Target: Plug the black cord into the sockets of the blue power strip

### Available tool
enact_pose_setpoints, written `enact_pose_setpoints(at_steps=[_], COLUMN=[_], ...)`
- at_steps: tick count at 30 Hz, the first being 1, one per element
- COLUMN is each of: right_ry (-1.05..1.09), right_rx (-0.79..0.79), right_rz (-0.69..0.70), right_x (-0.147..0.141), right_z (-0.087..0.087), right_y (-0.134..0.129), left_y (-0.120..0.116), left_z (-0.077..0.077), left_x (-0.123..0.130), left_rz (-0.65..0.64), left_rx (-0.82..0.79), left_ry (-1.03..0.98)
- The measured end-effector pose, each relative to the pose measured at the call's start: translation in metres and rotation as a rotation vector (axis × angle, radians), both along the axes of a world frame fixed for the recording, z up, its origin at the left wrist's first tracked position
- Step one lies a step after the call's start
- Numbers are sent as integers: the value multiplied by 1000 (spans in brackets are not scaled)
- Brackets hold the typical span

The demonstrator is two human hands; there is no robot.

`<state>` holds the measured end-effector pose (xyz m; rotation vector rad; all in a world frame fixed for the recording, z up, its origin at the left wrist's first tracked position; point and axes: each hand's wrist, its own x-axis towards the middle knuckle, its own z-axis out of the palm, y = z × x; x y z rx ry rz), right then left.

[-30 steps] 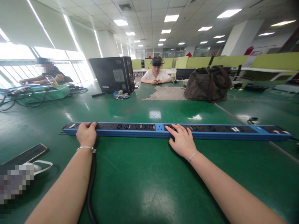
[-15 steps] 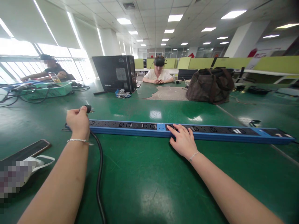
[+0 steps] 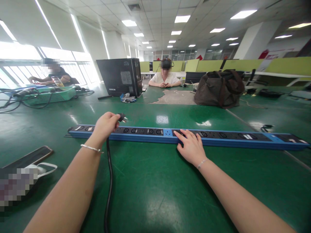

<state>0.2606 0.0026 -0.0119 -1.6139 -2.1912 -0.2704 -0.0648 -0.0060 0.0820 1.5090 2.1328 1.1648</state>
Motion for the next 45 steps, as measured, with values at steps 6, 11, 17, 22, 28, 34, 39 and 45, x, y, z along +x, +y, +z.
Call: enact_pose_setpoints(at_steps=[6,11,17,22,28,34,39,45], right_ry=[10,26,31,22,23,35,41,39], right_rx=[2,0,-10,-16,-22,-24,-25,-22], right_rz=[-2,-4,-5,-10,-9,-6,-6,-2], right_x=[0,0,-1,-2,-2,-2,-2,-2], right_z=[-1,-1,1,2,1,1,2,2], right_y=[0,0,-2,-2,-2,-2,-2,-2], left_y=[5,9,14,14,12,11,12,10], left_z=[-25,-37,-39,-36,-33,-32,-32,-35], left_x=[48,58,60,66,69,72,75,85], left_rz=[-116,-88,-51,-18,-9,-2,-9,1], left_rx=[-155,-227,-252,-265,-282,-313,-337,-316], left_ry=[277,380,399,448,487,533,570,654])
